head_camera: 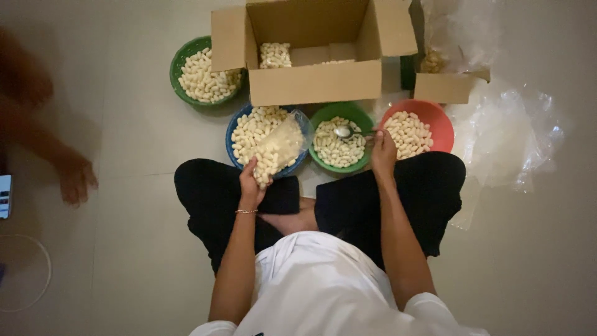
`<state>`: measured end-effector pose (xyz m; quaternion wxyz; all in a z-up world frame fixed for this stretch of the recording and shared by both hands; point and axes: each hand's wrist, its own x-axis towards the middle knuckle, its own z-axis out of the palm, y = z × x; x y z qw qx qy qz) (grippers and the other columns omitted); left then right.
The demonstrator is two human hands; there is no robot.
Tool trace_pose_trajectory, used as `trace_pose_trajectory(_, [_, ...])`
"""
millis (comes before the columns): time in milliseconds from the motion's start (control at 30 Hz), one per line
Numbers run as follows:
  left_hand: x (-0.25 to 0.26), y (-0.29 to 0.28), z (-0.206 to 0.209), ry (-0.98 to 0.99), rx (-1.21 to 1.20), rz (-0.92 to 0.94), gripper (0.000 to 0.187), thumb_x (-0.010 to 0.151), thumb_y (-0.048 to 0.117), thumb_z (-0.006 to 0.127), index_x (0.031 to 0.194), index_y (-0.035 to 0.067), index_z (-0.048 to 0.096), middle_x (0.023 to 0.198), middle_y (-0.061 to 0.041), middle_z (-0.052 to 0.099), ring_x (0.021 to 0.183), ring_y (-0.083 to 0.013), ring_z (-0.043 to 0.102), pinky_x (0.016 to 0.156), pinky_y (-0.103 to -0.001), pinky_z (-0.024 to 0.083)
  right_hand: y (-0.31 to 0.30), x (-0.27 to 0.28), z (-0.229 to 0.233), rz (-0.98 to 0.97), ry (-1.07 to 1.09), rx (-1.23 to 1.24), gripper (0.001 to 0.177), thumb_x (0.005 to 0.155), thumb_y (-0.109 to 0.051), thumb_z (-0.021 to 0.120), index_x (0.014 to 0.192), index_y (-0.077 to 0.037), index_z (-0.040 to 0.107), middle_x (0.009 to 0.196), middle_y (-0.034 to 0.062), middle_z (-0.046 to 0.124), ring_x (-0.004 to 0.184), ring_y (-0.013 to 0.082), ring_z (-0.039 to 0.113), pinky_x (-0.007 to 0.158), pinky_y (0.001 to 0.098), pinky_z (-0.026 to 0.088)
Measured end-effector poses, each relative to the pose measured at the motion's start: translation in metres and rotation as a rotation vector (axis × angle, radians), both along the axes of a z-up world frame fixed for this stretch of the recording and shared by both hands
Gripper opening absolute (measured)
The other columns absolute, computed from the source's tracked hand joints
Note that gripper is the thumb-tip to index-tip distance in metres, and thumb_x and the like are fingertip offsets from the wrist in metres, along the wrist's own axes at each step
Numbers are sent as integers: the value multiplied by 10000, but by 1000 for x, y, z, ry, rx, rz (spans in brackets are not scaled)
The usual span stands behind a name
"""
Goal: Packing small white snacks from bowls into plastic bags using a spoon and hands while sitting on the floor.
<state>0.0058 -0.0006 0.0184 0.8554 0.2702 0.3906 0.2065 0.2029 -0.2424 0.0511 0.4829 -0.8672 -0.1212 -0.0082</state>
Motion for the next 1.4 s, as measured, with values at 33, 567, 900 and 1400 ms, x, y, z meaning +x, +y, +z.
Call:
trace_pose_trajectory(33, [1,0,2,-4,2,1,373,801,347,635,1026,67,534,761,-109,670,445,-235,629,283,-298,479,-1,0,0,1,-4,2,313,1024,-245,374,1098,-36,595,938,262,631,934,490,576,804,564,436])
trace_pose_trajectory(567, [-2,0,-3,-1,16,-10,368,813,350,631,1039,76,537,763,-94,654,442,-223,620,303,-291,493,0,-5,5,37,24,119,351,1040,-198,376,1279,7,533,1179,271,578,1122,440,520,985,525,372])
trace_pose_trajectory(900, [-3,1,-12,24,41,-42,339,834,361,600,1037,93,560,756,-115,669,422,-229,619,302,-287,496,6,18,-68,79,-32,-8,322,1012,-220,401,1202,-64,609,962,176,683,944,357,639,882,461,461])
trace_pose_trajectory(1400, [-2,11,-40,-19,47,-54,408,814,409,600,1089,110,566,776,-121,691,418,-228,626,282,-289,493,8,15,-72,229,426,330,321,1037,-245,355,1260,-95,531,1051,113,680,743,176,699,555,249,513])
